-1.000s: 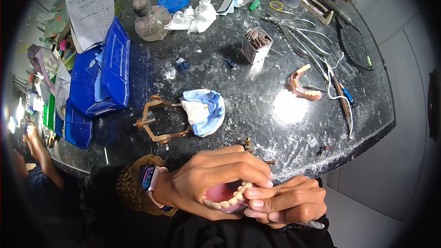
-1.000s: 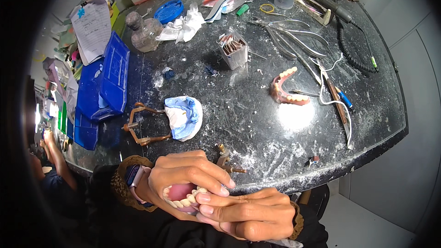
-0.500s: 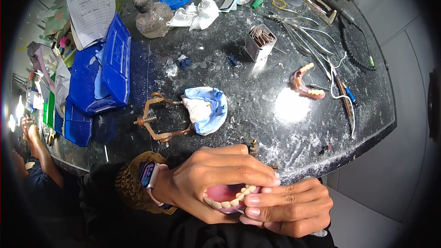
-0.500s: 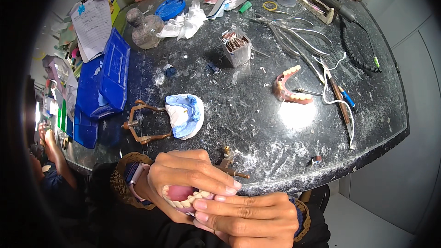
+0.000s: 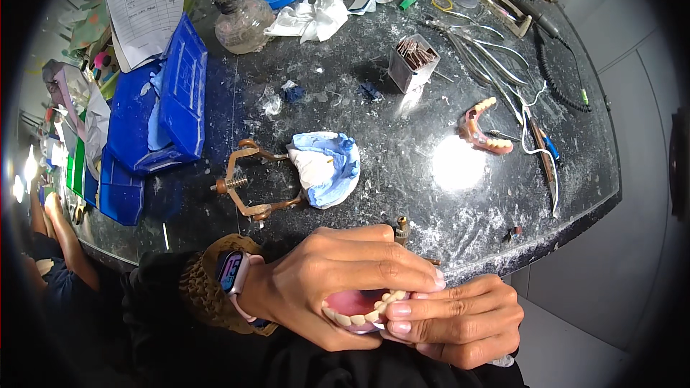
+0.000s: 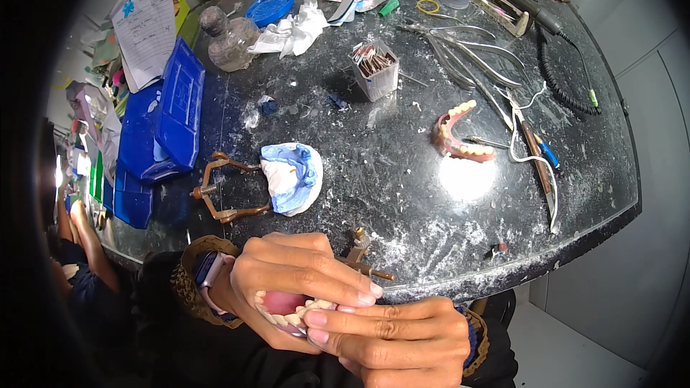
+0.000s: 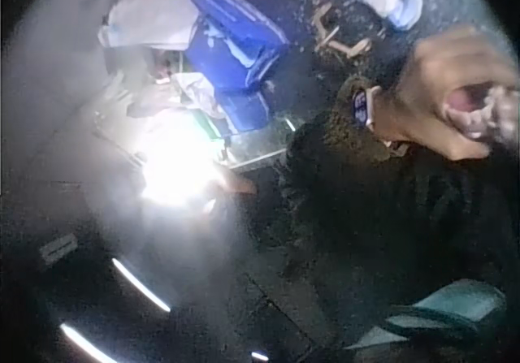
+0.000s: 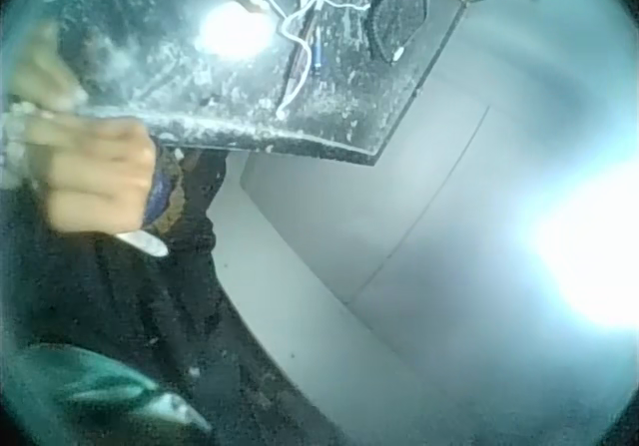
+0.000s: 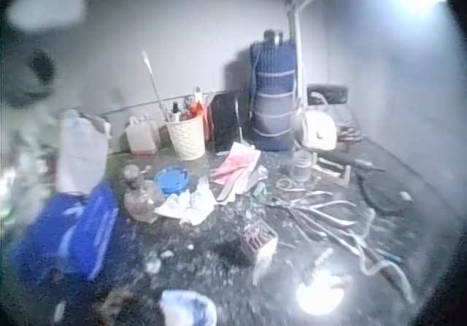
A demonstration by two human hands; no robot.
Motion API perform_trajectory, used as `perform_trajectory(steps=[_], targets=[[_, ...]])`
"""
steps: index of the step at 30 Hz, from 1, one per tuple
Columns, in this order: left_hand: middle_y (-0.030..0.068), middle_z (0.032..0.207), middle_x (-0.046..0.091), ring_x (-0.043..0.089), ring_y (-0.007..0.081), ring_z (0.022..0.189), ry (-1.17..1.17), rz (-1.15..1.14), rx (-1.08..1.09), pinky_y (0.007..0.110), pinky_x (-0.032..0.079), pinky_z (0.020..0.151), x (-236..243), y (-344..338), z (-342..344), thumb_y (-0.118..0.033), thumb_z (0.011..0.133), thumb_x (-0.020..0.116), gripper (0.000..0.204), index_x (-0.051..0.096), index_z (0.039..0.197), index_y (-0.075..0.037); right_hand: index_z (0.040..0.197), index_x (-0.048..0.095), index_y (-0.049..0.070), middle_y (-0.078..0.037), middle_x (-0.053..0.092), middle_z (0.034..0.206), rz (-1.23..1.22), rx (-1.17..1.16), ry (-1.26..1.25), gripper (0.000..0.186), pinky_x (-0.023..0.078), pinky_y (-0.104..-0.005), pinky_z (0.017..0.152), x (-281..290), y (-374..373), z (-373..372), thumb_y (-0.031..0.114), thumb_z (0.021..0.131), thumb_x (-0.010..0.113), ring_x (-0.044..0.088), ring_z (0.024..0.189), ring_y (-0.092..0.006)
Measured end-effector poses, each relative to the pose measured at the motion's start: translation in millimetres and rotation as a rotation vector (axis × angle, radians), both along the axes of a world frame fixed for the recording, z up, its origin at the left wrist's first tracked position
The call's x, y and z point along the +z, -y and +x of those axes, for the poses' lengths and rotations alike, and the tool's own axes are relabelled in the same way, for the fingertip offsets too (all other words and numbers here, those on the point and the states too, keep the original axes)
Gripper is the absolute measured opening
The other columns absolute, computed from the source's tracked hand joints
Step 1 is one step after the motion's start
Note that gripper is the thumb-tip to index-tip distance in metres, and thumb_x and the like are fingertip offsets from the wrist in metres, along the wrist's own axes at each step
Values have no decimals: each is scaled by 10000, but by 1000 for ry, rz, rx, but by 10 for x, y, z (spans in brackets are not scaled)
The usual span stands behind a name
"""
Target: The person carves wax on a dental prosthesis using a metal tool, tests its fit onto a dental articulator, and removes the denture base by hand.
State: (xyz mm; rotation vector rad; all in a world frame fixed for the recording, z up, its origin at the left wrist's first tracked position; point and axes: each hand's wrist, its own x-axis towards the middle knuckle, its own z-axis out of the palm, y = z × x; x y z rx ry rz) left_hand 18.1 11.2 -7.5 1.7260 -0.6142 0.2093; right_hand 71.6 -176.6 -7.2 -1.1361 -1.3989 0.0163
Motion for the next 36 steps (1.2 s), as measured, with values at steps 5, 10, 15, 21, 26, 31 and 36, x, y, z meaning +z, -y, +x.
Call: perform_trajectory(steps=[5,10,15,21,26,31,36], targets=[[130,913,703,658,167,706,4,5,3,232,460,579,6,-3,3,-168,617,840,418,667,956,6,612,528,-20,-227,675,810,3,-21,0,209,606,-369,640,-3,-16,-17,-162,618,681,695,807,-344],[143,934,699,674,188,740,-7,41,-19,244,462,584,-1,-54,-11,-159,589,845,452,662,965,12,710,515,3,-176,660,829,26,-189,-59,277,609,-353,628,-122,-82,-198,-151,629,730,695,817,-326],[150,977,690,690,216,813,-15,-3,-28,255,462,594,5,-22,-5,-175,596,847,469,650,975,19,795,469,30,-153,639,811,111,-263,-314,371,605,-351,718,-105,-102,-234,-101,643,782,692,843,-305],[141,1053,652,643,265,908,-133,-49,-53,325,466,730,17,-35,-55,-51,585,775,479,609,1032,0,666,504,41,-175,673,761,-192,-269,-298,313,542,-398,854,105,5,-324,-78,645,793,692,848,-311],[134,1067,643,641,264,917,-133,7,-56,325,466,725,60,-46,-49,-79,590,789,502,596,1047,-7,622,504,46,-171,674,749,-53,-404,-242,315,535,-410,854,4,-68,-431,-67,643,796,697,823,-305],[126,1079,636,636,263,937,-101,47,-42,324,464,723,73,-44,-54,-108,594,802,517,587,1054,-11,567,410,38,-173,643,676,3,-448,-182,398,591,-338,664,61,-180,-380,-85,647,780,707,721,-284],[119,1088,633,630,257,932,-103,55,-19,319,457,718,91,4,-78,-116,623,781,503,582,1073,-10,540,402,20,-164,634,662,-56,-449,-230,407,582,-277,582,343,-126,-304,-77,663,777,700,643,-234]])
